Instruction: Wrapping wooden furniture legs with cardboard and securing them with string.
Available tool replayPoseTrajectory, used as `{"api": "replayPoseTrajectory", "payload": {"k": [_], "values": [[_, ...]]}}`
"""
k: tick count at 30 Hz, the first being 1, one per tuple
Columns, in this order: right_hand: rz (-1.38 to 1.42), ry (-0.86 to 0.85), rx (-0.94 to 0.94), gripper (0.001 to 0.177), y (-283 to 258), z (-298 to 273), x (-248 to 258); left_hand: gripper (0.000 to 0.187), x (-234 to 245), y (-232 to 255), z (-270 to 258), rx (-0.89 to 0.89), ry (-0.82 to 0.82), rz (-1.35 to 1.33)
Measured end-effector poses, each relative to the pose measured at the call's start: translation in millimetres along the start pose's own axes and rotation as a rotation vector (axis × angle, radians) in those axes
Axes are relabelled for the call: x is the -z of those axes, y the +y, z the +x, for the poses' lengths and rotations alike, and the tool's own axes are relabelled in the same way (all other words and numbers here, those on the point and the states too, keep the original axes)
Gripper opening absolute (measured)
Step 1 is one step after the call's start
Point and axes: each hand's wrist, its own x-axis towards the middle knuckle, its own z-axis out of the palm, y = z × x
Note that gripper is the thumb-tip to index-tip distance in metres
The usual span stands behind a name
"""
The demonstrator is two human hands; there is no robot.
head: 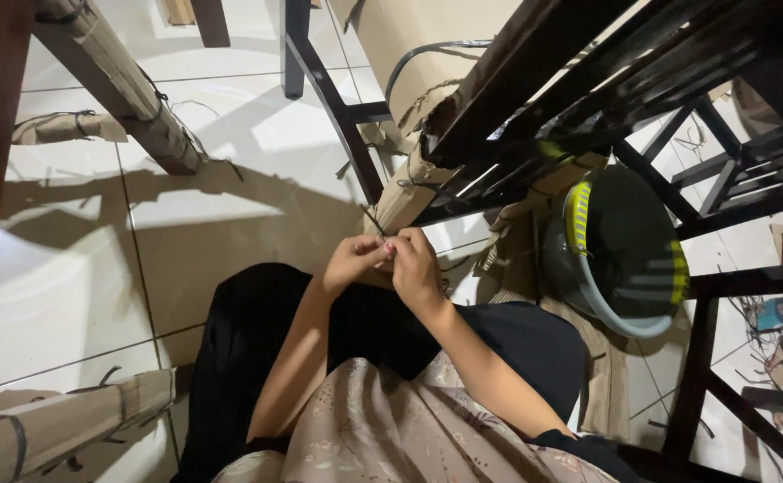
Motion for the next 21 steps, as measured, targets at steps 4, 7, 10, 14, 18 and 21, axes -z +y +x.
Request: {"api": "replayPoseTrajectory", "payload": {"k": [4, 7, 10, 14, 18, 21], "values": [[0.026, -0.013, -0.026, 0.011, 6.7, -7.8, -5.6, 0.02, -11.6, 36.1, -22.4, -0.093, -0.012, 0.103], [0.051, -0.012, -0.039, 0.01, 2.2, -5.5, -2.5, 0.014, -2.4, 41.7, -22.3, -0.12, -0.015, 0.128], [0.091, -0.014, -0.093, 0.008, 0.7, -7.9, -0.9, 0.013, 4.0, 43.9, -18.6, -0.217, 0.031, 0.226], [0.041, -0.027, -0.196, 0.01, 6.9, -14.5, -2.6, 0.024, 14.5, 42.7, -9.5, -0.277, 0.124, 0.201], [0.048, -0.061, -0.278, 0.014, 12.3, -19.0, 0.5, 0.035, 14.9, 16.1, 1.3, -0.152, 0.195, 0.126], [0.024, -0.13, -0.254, 0.007, 13.5, -18.9, 4.2, 0.037, 9.9, 16.3, 5.0, -0.139, 0.242, 0.051]]}}
